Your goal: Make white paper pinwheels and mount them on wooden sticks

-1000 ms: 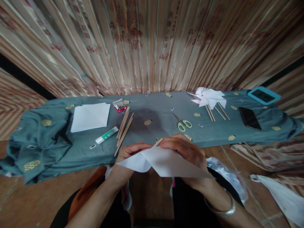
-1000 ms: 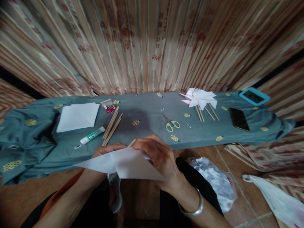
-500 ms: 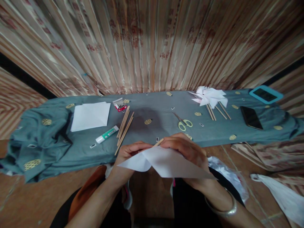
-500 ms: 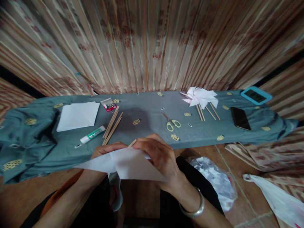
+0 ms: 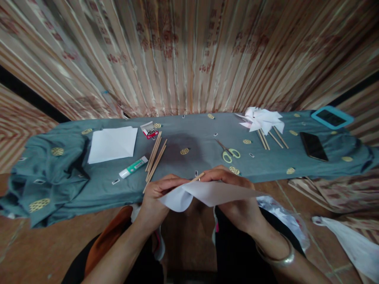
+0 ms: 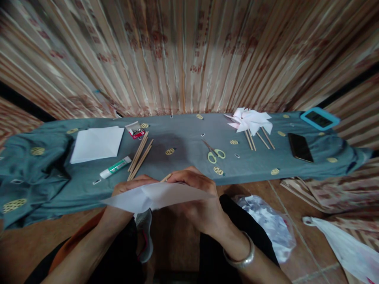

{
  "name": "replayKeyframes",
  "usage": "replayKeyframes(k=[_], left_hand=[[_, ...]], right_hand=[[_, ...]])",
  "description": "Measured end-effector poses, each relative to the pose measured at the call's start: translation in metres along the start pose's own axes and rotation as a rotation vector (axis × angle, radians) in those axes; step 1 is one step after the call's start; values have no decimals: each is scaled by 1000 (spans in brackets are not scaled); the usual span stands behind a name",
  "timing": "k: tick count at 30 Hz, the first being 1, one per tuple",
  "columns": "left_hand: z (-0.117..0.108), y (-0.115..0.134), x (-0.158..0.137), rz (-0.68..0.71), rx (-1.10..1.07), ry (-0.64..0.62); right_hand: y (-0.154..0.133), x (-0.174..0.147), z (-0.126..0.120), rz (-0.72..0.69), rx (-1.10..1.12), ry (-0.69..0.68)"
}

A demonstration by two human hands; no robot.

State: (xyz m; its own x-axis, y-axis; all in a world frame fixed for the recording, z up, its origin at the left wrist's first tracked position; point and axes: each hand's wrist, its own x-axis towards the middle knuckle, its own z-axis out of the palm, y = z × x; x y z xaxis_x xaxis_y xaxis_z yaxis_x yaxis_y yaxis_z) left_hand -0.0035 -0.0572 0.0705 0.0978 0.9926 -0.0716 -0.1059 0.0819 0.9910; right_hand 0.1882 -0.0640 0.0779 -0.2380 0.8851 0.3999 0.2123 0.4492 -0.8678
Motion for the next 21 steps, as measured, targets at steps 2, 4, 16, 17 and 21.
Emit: replayKeyframes(k=[2,4,16,17,21], left_hand=[[0,1,-1,0,41,-3],[0,-1,-2,17,53,1],[2,-20,6,46,172,51],[3,-21,7,32,178,57],[4,-28,12,-12,173,75]], right_hand=[[1,1,3,70,109,26],[2,3,6,139,207,56],[32,16,15,519,309,112],[36,16,17,560,359,127],[43,19,24,648,479,192]])
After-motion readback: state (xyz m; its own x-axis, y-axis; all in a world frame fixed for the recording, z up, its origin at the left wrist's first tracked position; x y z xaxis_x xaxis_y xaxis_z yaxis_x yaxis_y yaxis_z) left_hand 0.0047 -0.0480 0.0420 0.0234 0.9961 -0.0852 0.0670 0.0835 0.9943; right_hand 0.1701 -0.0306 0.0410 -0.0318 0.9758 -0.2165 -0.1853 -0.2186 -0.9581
